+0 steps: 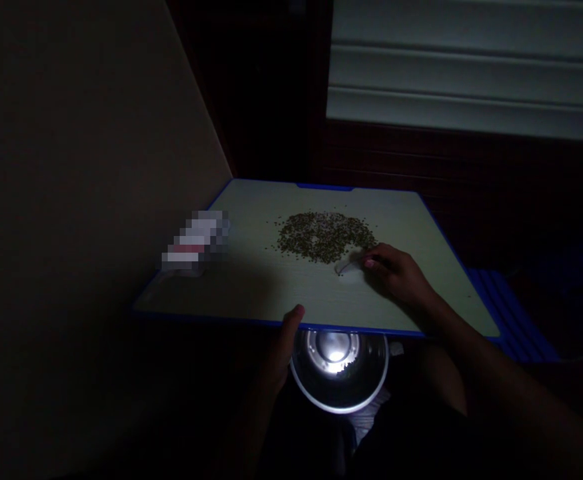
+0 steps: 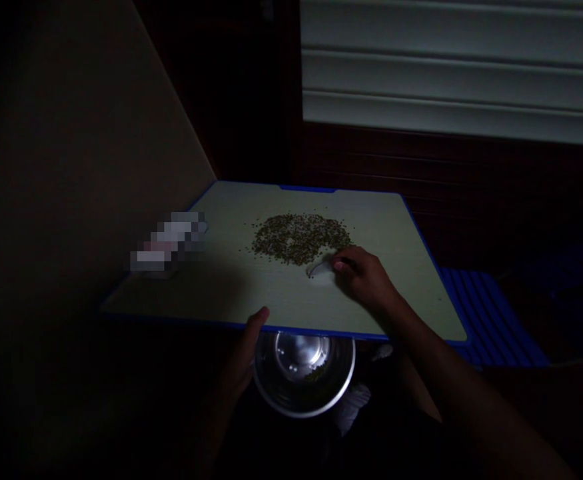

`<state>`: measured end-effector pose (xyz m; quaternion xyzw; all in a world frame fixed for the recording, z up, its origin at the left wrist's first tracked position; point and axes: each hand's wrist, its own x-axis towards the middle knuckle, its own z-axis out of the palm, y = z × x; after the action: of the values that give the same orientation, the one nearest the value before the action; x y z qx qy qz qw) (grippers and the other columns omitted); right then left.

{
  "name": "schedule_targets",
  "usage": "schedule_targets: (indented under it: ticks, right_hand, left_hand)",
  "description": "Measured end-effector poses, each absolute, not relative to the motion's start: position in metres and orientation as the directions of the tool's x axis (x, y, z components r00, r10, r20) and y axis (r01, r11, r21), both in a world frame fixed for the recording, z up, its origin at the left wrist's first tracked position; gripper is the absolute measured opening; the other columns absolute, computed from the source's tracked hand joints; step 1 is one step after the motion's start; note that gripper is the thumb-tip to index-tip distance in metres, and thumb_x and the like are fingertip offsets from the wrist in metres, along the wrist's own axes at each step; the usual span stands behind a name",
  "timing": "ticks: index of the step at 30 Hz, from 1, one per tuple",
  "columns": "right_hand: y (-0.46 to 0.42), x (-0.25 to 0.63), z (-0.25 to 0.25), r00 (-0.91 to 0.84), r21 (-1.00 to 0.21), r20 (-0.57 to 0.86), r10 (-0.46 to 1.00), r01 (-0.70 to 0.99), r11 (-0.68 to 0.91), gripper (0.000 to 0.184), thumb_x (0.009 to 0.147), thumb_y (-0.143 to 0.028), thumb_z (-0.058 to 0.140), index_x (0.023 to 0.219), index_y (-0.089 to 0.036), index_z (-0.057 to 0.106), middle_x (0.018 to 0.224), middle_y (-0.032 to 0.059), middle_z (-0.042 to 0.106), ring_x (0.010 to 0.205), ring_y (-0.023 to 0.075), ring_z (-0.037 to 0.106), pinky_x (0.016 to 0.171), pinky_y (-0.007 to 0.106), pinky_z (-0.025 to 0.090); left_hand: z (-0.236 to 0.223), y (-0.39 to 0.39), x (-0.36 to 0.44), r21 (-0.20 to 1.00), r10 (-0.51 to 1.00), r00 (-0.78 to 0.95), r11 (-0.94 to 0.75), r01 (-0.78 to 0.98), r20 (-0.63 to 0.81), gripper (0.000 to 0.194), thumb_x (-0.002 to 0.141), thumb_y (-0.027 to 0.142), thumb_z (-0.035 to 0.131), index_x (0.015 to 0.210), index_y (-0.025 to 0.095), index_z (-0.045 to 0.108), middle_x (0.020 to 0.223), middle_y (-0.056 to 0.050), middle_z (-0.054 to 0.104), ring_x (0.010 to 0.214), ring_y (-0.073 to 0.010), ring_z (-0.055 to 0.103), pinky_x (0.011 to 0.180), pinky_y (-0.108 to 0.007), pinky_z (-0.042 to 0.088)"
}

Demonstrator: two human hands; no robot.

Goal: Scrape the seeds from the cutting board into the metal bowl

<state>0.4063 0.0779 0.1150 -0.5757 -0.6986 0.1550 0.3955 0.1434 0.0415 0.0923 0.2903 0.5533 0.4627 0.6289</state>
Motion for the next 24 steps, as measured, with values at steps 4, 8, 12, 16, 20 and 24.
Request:
schedule_targets:
  ticks: [4,8,12,16,20,24]
  right_hand:
    - [0.076,0.404,0.117,0.007,-0.682,0.357,0.934,0.686,0.255,0.016,0.092,-0.034,0.063,0.093,-0.021,0.072,0.092,0.0071,0.073,0.087,0.0240,0.066,0.079,0.035,0.047]
    - [0.073,0.403,0.120,0.020,-0.691,0.325,0.946,0.688,0.223,0.017,0.092,-0.032,0.062,0.096,-0.020,0.074,0.095,0.0074,0.074,0.089,0.0243,0.067,0.079,0.035,0.048]
    - [0.069,0.401,0.121,0.021,-0.689,0.306,0.952,0.695,0.206,0.018,0.093,-0.031,0.061,0.098,-0.019,0.074,0.097,0.0077,0.074,0.091,0.0242,0.067,0.081,0.035,0.048]
    - [0.066,0.399,0.120,0.026,-0.694,0.292,0.956,0.694,0.193,0.018,0.093,-0.030,0.061,0.100,-0.020,0.074,0.098,0.0077,0.074,0.092,0.0244,0.067,0.081,0.035,0.048]
    - [0.062,0.398,0.119,0.026,-0.694,0.292,0.956,0.694,0.193,0.018,0.094,-0.031,0.060,0.100,-0.020,0.073,0.097,0.0076,0.073,0.091,0.0241,0.066,0.079,0.035,0.048]
    - [0.055,0.395,0.120,0.030,-0.699,0.288,0.957,0.690,0.189,0.019,0.094,-0.033,0.061,0.100,-0.020,0.073,0.097,0.0075,0.073,0.090,0.0240,0.066,0.079,0.036,0.048]
  left_hand:
    - [0.083,0.043,0.140,0.902,0.928,-0.075,0.333,-0.276,-0.366,0.027,0.082,0.038,0.076,0.106,0.025,0.073,0.118,-0.005,0.076,0.127,-0.0284,0.061,0.112,-0.038,0.042]
    - [0.074,0.045,0.138,0.878,0.914,0.008,0.393,-0.272,-0.406,0.025,0.085,0.044,0.073,0.101,0.024,0.075,0.117,-0.007,0.076,0.124,-0.0303,0.063,0.111,-0.040,0.042]
    - [0.073,0.045,0.139,0.868,0.910,0.003,0.398,-0.297,-0.415,0.028,0.084,0.044,0.073,0.104,0.024,0.074,0.119,-0.007,0.075,0.126,-0.0298,0.062,0.112,-0.040,0.041]
    - [0.073,0.045,0.140,0.862,0.908,0.002,0.400,-0.312,-0.420,0.033,0.084,0.044,0.074,0.109,0.023,0.072,0.123,-0.008,0.074,0.127,-0.0291,0.061,0.113,-0.040,0.040]
    - [0.064,0.047,0.136,0.865,0.916,0.042,0.392,-0.312,-0.400,0.037,0.083,0.047,0.074,0.109,0.021,0.072,0.121,-0.009,0.075,0.128,-0.0287,0.060,0.115,-0.041,0.038]
    - [0.058,0.050,0.132,0.870,0.911,0.079,0.410,-0.273,-0.404,0.035,0.083,0.051,0.074,0.104,0.022,0.074,0.118,-0.008,0.076,0.129,-0.0288,0.060,0.116,-0.039,0.037]
